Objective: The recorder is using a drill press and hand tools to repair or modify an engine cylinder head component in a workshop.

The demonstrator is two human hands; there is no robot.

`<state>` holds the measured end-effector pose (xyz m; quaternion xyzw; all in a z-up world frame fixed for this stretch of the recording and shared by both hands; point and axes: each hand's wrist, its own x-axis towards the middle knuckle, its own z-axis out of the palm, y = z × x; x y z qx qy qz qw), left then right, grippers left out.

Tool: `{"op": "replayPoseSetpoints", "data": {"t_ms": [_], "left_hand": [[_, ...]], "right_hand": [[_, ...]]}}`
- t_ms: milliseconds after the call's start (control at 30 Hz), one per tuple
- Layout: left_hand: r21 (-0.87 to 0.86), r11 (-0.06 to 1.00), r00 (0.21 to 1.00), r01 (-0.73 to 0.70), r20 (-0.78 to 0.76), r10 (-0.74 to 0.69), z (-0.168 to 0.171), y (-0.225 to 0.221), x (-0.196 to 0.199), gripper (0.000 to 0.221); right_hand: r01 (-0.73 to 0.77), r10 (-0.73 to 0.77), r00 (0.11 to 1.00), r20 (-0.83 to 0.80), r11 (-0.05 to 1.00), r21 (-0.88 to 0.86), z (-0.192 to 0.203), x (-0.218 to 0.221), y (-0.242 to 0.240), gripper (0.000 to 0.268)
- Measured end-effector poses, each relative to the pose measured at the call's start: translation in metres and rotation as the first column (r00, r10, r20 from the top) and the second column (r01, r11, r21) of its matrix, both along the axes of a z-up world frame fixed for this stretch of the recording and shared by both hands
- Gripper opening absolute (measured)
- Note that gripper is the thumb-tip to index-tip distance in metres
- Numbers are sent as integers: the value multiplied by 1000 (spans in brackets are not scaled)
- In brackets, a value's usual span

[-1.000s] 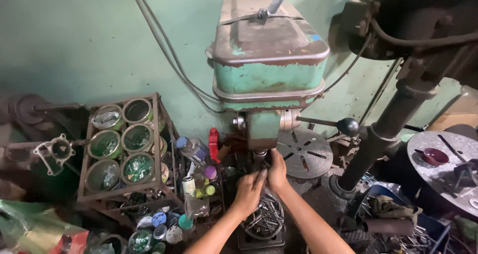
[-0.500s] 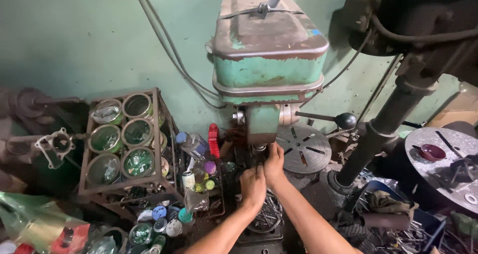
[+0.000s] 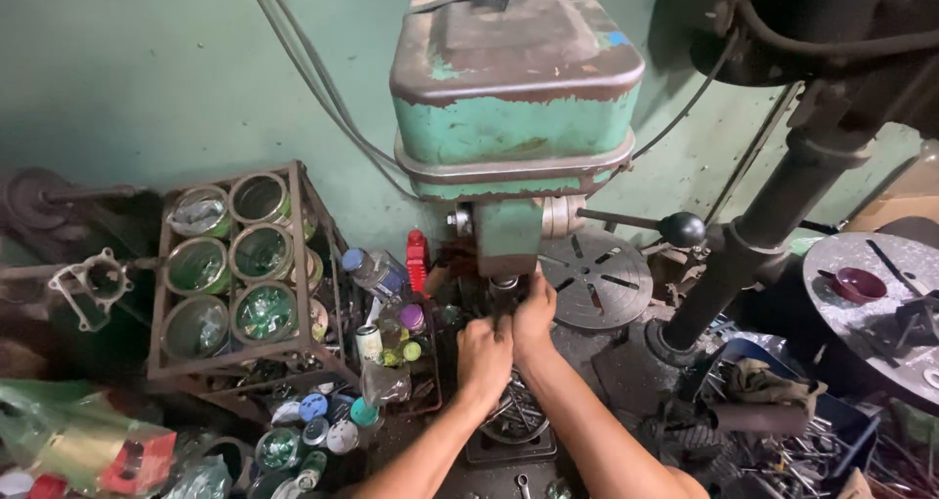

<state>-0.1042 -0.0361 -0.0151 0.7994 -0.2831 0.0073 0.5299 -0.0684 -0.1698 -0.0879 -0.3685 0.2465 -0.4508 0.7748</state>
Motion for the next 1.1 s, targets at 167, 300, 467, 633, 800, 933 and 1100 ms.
{"op": "replayPoseSetpoints", "data": {"t_ms": [167, 300, 467, 633, 800, 933, 1100], "left_hand": [[-243, 962, 989, 122, 113, -97, 151, 24, -66, 35], [-353, 891, 887, 287, 449, -108, 85, 9, -90, 32], [-277, 814, 847, 511, 323, -422, 71, 9, -94, 34], [-354, 903, 844, 242, 537, -16, 88, 14, -56, 34], [-499, 859, 984, 112, 174, -27, 85, 35, -6, 37], [-360, 932, 980, -41, 169, 109, 81, 63, 19, 32], [-121, 992, 957, 29, 291, 7, 83, 96, 34, 39]], "right_hand": [[-47, 34, 985, 170, 997, 69, 11, -13, 29, 41], [-94, 126, 968, 215, 984, -153, 29, -16, 14, 38], [-86, 106, 979, 173, 989, -118, 19, -16, 8, 39], [19, -19, 1000, 7, 993, -114, 30, -7, 3, 45], [-20, 17, 1000, -24, 992, -125, 47, -16, 16, 40], [-28, -6, 995, -104, 946, -322, 43, -29, -5, 39], [-39, -296, 868, -399, 761, -648, -38, -45, -39, 39]]}}
